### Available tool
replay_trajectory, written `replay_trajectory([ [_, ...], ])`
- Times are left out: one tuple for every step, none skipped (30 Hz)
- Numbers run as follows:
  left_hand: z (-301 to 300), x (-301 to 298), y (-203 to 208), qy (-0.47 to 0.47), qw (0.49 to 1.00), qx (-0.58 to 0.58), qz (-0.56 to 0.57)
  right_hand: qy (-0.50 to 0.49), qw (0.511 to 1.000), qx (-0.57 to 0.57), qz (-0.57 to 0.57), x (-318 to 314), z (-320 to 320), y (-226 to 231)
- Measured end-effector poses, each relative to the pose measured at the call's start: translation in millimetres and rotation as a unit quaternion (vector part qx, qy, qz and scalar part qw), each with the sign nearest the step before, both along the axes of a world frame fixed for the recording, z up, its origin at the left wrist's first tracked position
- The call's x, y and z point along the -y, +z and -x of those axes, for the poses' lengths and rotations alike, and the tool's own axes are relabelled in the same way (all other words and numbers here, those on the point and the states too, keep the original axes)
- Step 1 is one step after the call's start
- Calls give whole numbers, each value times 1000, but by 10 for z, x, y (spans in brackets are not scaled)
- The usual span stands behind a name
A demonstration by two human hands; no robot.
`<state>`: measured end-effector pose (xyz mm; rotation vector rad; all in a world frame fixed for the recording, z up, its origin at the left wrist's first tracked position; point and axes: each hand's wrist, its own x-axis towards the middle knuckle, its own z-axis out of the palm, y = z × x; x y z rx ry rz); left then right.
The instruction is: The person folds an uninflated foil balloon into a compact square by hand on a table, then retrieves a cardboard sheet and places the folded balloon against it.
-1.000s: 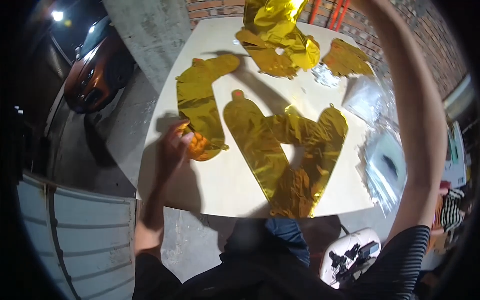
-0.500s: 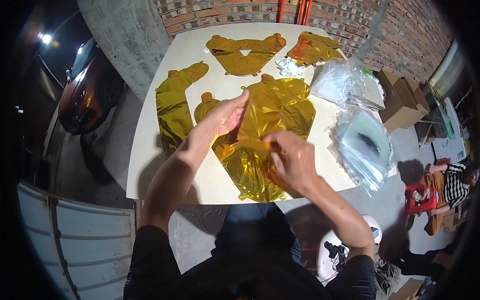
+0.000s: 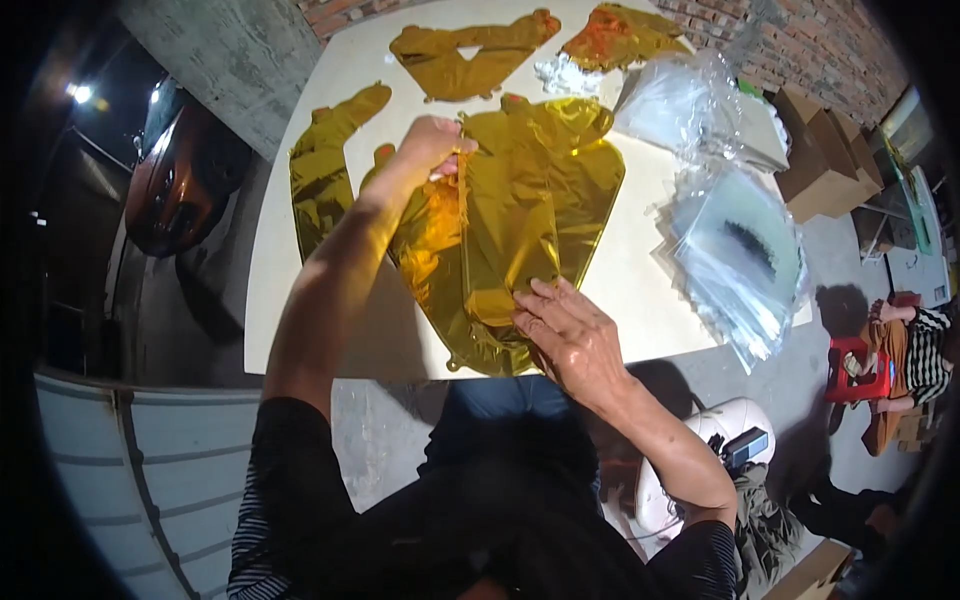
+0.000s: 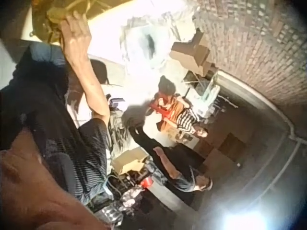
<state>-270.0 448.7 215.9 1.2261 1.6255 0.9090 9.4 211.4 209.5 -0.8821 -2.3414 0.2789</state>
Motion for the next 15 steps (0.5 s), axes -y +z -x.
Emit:
replay_trajectory([
  [84,4,20,-14,1000,-21,17,6,1000,0,12,15,5,8],
  [137,17,21,-15,1000,-26,2,9,1000,16,-1,19,15,31],
  [120,18,14,-14,999,-30,1,9,999,35,-15,22,10,16],
  [96,35,23,-16,999,-41,-12,5,999,41,-17,32,6,-25],
  [73,65,28,-18,998,-53,-27,6,999,44,-8,45,-4,-47],
  [131,68,4,-13,998,-52,-21,9,999,50,-15,53,11,-50],
  [186,60,-4,-28,998,-55,-24,13,998,57,-23,70,30,-48],
  [244,74,-18,-44,997,-57,-29,16,998,53,-22,102,55,-41],
  [243,94,-30,-44,997,-54,-26,16,998,56,-19,127,55,-58],
  [249,112,-30,-46,997,-59,-20,28,998,58,-23,153,55,-73],
  [253,128,-25,-48,997,-65,-13,40,997,60,-28,176,57,-87],
  [226,151,-10,-50,997,-61,-13,38,997,63,-27,197,57,-104],
  [198,181,-1,-49,995,-83,-10,40,996,72,-33,214,60,-127],
  [169,204,10,-49,993,-104,-8,43,995,81,-40,230,62,-139],
  [212,224,2,-45,994,-104,-7,47,995,81,-39,239,88,-119],
])
